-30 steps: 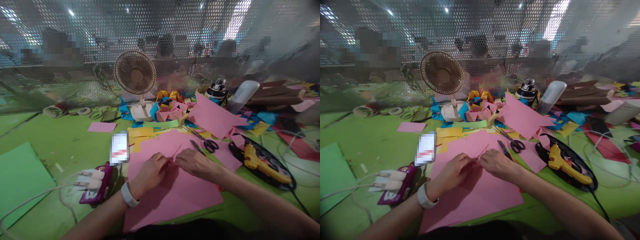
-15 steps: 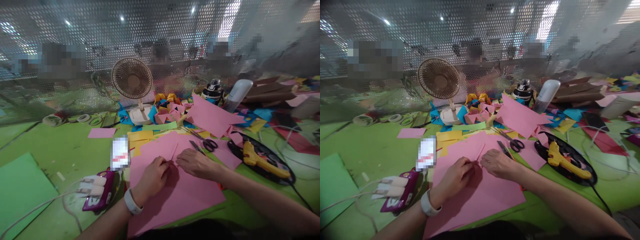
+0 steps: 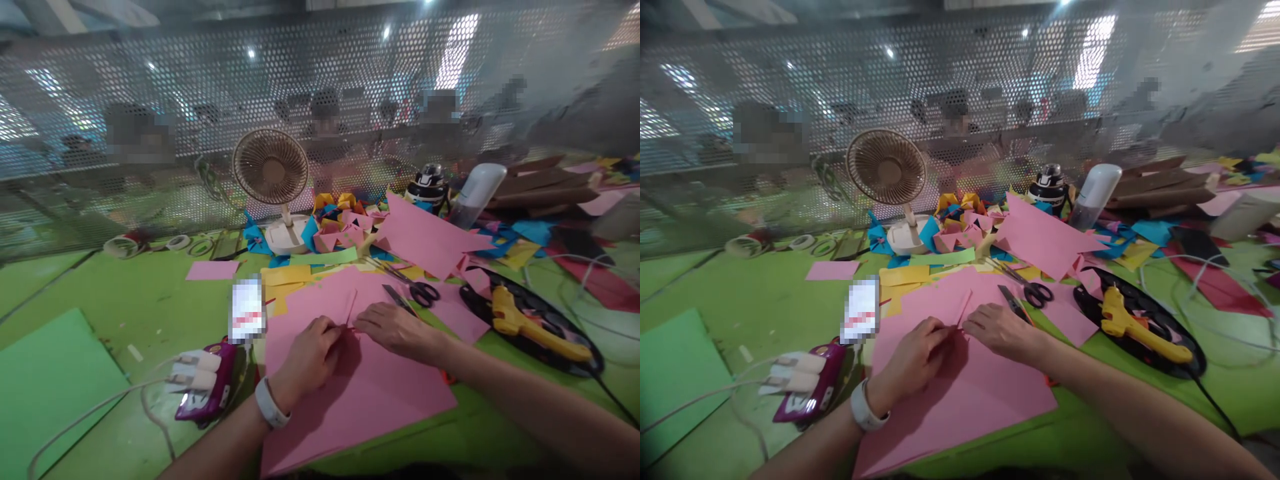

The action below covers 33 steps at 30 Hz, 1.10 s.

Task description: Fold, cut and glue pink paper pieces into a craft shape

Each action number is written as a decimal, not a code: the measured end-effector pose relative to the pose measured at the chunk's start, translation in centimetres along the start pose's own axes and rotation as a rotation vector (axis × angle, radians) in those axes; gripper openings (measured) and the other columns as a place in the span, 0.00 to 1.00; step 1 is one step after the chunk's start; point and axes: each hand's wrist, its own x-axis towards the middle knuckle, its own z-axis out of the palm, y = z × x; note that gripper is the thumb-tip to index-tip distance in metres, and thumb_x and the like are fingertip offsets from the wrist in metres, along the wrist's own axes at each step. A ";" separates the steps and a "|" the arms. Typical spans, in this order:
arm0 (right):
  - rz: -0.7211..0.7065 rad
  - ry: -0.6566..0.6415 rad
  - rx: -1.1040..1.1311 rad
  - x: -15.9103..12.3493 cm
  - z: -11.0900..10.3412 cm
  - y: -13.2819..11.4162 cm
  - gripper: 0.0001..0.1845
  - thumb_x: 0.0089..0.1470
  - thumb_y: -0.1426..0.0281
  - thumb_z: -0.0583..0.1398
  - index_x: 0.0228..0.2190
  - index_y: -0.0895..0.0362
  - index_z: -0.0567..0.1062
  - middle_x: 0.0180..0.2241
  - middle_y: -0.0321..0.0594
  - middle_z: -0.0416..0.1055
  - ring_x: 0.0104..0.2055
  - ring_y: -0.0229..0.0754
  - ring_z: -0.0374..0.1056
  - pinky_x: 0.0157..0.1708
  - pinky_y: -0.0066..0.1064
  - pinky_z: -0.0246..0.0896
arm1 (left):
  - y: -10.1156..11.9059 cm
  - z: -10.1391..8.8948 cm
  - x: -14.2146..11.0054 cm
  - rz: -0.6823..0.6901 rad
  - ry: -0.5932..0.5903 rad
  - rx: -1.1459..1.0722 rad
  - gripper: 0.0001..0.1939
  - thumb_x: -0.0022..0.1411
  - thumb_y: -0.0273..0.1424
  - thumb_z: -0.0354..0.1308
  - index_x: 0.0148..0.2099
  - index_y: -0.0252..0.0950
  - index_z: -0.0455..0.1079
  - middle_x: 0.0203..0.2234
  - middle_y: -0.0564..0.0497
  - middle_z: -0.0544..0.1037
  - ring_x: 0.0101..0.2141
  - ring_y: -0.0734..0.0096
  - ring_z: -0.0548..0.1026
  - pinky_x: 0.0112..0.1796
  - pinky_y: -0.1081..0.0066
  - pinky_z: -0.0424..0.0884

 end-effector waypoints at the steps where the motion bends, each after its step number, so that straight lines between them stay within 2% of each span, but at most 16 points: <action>1: 0.004 0.007 -0.002 0.0 0.2 -0.1 0.12 0.58 0.78 0.51 0.42 0.62 0.70 0.38 0.46 0.70 0.41 0.44 0.64 0.40 0.36 0.60 | 0.1 0.1 0.0 -0.006 0.007 0.005 0.14 0.63 0.25 0.47 0.49 0.37 0.66 0.39 0.47 0.67 0.38 0.67 0.67 0.40 0.67 0.67; 8: 0.054 0.067 0.007 0.1 1.1 -0.6 0.09 0.58 0.75 0.51 0.37 0.60 0.71 0.33 0.45 0.69 0.37 0.44 0.63 0.38 0.36 0.58 | 1.1 0.4 0.4 -0.089 0.033 0.066 0.06 0.62 0.30 0.50 0.42 0.35 0.65 0.37 0.48 0.69 0.36 0.66 0.67 0.36 0.67 0.66; 12: 0.074 0.041 0.034 0.1 1.1 -0.5 0.08 0.58 0.73 0.52 0.36 0.59 0.70 0.33 0.43 0.69 0.37 0.44 0.62 0.36 0.36 0.57 | 1.3 0.6 0.7 -0.113 0.028 0.121 0.06 0.63 0.29 0.48 0.41 0.36 0.64 0.37 0.48 0.69 0.36 0.66 0.67 0.36 0.67 0.66; 16: 0.099 0.028 0.055 0.2 1.4 -0.2 0.08 0.58 0.75 0.52 0.33 0.60 0.70 0.32 0.42 0.69 0.34 0.43 0.61 0.34 0.35 0.56 | 1.3 0.6 1.2 -0.093 0.000 0.196 0.06 0.64 0.29 0.47 0.42 0.36 0.63 0.37 0.49 0.69 0.35 0.65 0.68 0.35 0.67 0.67; 20: 0.089 0.061 0.064 0.2 1.3 -0.2 0.08 0.57 0.76 0.51 0.30 0.60 0.70 0.30 0.42 0.68 0.33 0.42 0.61 0.33 0.34 0.56 | 1.2 0.6 2.1 -0.029 -0.049 0.273 0.06 0.60 0.24 0.50 0.41 0.37 0.63 0.35 0.50 0.69 0.33 0.67 0.68 0.34 0.68 0.67; 25: 0.131 0.106 0.132 0.1 1.0 -0.3 0.07 0.56 0.74 0.53 0.34 0.60 0.71 0.32 0.43 0.69 0.36 0.42 0.63 0.36 0.34 0.58 | 0.5 1.0 2.7 0.001 -0.030 0.265 0.06 0.62 0.23 0.47 0.39 0.37 0.64 0.32 0.51 0.69 0.32 0.68 0.68 0.34 0.68 0.67; 30: 0.067 0.127 0.103 0.1 1.5 0.4 0.09 0.58 0.76 0.52 0.37 0.59 0.72 0.35 0.44 0.71 0.38 0.42 0.64 0.37 0.34 0.60 | 0.4 0.9 2.5 -0.017 -0.014 0.209 0.07 0.61 0.21 0.47 0.37 0.35 0.65 0.32 0.49 0.71 0.32 0.67 0.68 0.34 0.66 0.68; 33: 0.077 0.174 0.094 -0.1 1.4 1.0 0.12 0.59 0.77 0.51 0.41 0.58 0.71 0.41 0.45 0.71 0.41 0.43 0.65 0.39 0.35 0.61 | 0.5 0.3 2.1 0.009 -0.007 0.219 0.08 0.61 0.25 0.50 0.42 0.36 0.67 0.38 0.47 0.72 0.38 0.63 0.70 0.40 0.62 0.68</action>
